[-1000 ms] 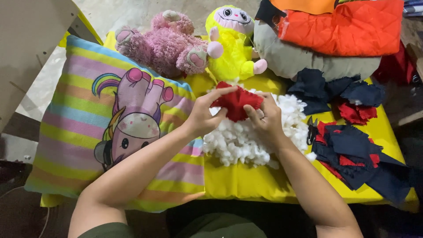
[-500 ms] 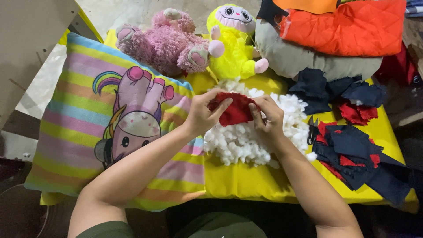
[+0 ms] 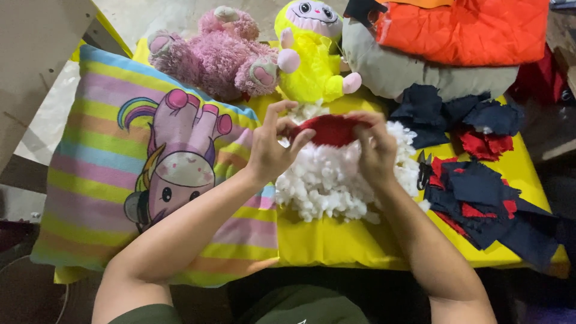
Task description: Stuffing small fabric toy components with white fiberfill material.
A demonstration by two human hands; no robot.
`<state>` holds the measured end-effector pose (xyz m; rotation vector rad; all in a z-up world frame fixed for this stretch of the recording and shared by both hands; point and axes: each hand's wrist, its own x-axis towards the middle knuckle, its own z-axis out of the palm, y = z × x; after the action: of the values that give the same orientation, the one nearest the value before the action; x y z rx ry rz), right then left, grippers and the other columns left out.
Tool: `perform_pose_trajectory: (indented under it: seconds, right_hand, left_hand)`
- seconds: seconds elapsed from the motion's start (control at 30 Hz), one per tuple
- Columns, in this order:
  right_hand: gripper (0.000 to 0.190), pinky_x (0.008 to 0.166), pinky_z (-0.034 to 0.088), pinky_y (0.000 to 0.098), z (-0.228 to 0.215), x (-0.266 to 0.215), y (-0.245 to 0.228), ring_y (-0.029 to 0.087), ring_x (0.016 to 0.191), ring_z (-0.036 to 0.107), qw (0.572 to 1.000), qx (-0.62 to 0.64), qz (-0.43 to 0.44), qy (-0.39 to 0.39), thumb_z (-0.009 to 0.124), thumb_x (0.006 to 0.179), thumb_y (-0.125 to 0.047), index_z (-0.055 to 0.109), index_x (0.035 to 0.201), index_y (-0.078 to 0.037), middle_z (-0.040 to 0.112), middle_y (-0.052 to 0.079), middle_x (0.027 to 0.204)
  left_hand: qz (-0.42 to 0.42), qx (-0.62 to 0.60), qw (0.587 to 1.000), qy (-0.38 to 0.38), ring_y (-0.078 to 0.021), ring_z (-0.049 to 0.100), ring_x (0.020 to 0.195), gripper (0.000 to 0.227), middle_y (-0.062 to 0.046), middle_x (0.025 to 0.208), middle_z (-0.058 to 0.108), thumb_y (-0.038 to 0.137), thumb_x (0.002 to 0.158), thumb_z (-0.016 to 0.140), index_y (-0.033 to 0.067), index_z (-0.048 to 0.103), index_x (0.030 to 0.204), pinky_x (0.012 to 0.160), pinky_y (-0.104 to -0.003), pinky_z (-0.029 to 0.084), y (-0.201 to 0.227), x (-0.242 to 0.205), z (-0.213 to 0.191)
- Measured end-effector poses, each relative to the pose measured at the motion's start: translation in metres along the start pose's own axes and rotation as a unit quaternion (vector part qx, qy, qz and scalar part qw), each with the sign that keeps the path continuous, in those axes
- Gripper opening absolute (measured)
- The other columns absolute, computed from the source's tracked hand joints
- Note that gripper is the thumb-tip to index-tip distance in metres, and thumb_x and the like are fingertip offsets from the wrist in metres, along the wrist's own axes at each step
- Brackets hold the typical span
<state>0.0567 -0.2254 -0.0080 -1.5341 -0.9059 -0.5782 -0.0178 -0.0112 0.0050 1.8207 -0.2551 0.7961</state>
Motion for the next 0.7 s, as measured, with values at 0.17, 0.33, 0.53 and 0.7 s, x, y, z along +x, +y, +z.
perform_pose_trajectory:
  seconds: [0.17, 0.33, 0.53, 0.7]
  right_hand:
    - [0.018, 0.073, 0.055, 0.029, -0.032, 0.014, 0.034, 0.01, 0.081, 0.061, 0.95, 0.111, 0.231, 0.176, 0.065, 0.109, -0.017, 0.069, 0.095, -0.007, 0.061, 0.001, 0.083]
    - [0.026, 0.06, 0.059, 0.0266, -0.084, 0.038, 0.023, 0.014, 0.067, 0.071, 0.922, 0.094, 0.342, 0.156, 0.072, 0.106, -0.02, 0.064, 0.083, -0.011, 0.066, 0.005, 0.073]
    - [0.03, 0.081, 0.062, 0.0264, -0.18, 0.018, -0.042, 0.015, 0.09, 0.068, 0.943, -0.087, 0.219, 0.236, 0.071, 0.115, -0.015, 0.064, 0.085, -0.014, 0.066, 0.001, 0.095]
    - [0.017, 0.104, 0.045, 0.0488, -0.215, -0.031, -0.093, 0.044, 0.105, 0.066, 0.811, -0.572, -0.114, 0.041, 0.066, 0.113, 0.01, 0.078, 0.102, 0.013, 0.08, 0.027, 0.115]
  left_hand:
    - [0.06, 0.044, 0.995, -0.072, -0.0303, 0.07, 0.101, 0.057, -0.01, 0.107, 0.072, 0.027, 0.088, 0.083, 0.0104, 0.054, 0.134, 0.093, -0.042, 0.055, -0.009, -0.004, 0.008]
    - [0.15, 0.135, 0.961, -0.187, -0.0456, 0.056, 0.128, 0.06, -0.02, 0.137, 0.059, 0.032, 0.088, 0.082, 0.0091, 0.059, 0.139, 0.107, -0.056, 0.047, -0.015, -0.008, 0.011]
    - [0.065, 0.169, 0.922, -0.341, -0.0385, 0.041, 0.144, 0.058, -0.019, 0.155, 0.047, 0.041, 0.1, 0.064, 0.0078, 0.051, 0.146, 0.118, -0.054, 0.032, -0.016, -0.007, 0.012]
    - [0.052, 0.131, 0.94, -0.31, -0.037, 0.05, 0.138, 0.055, -0.019, 0.147, 0.055, 0.03, 0.099, 0.069, 0.0055, 0.053, 0.145, 0.111, -0.051, 0.042, -0.003, -0.003, 0.013]
